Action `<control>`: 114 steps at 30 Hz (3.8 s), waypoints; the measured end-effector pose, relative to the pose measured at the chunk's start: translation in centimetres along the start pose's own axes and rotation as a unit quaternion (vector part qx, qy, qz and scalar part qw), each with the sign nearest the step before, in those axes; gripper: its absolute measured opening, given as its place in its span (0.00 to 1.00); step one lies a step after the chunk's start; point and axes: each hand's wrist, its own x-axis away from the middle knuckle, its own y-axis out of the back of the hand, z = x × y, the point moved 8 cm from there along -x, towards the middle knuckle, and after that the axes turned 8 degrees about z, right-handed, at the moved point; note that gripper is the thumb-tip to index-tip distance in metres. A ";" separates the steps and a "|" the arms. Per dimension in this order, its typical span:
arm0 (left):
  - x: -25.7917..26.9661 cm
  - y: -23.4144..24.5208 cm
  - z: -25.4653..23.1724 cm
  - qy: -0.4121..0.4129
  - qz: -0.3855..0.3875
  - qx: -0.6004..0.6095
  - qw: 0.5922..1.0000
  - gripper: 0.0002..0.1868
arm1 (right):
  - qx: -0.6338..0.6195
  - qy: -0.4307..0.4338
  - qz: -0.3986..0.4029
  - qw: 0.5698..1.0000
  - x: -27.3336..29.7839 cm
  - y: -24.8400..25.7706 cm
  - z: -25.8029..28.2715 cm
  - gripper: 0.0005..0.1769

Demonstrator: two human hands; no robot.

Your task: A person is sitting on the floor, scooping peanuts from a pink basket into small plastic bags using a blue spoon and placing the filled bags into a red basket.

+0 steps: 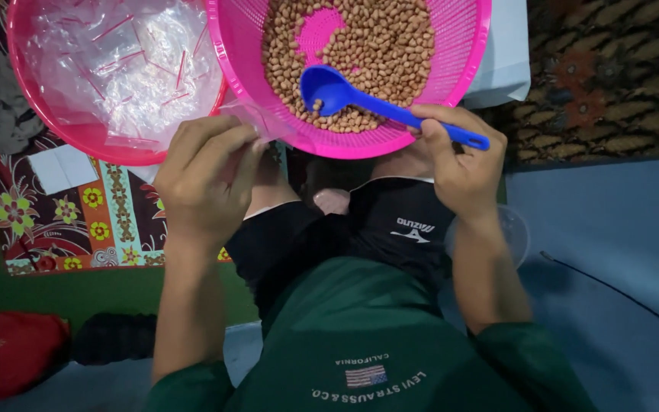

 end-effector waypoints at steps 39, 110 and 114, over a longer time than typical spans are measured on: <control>-0.6 -0.7 -0.1 -0.012 0.009 0.018 1.000 0.10 | -0.030 -0.054 -0.021 0.998 1.6 3.2 -2.5 0.08; 3.5 -6.9 -1.8 0.031 0.156 0.224 0.961 0.19 | 0.035 0.042 0.108 0.993 3.3 -5.4 3.2 0.09; 3.9 -7.3 -1.6 0.040 0.150 0.237 0.959 0.11 | 0.047 0.024 0.116 0.992 3.7 -5.7 2.4 0.11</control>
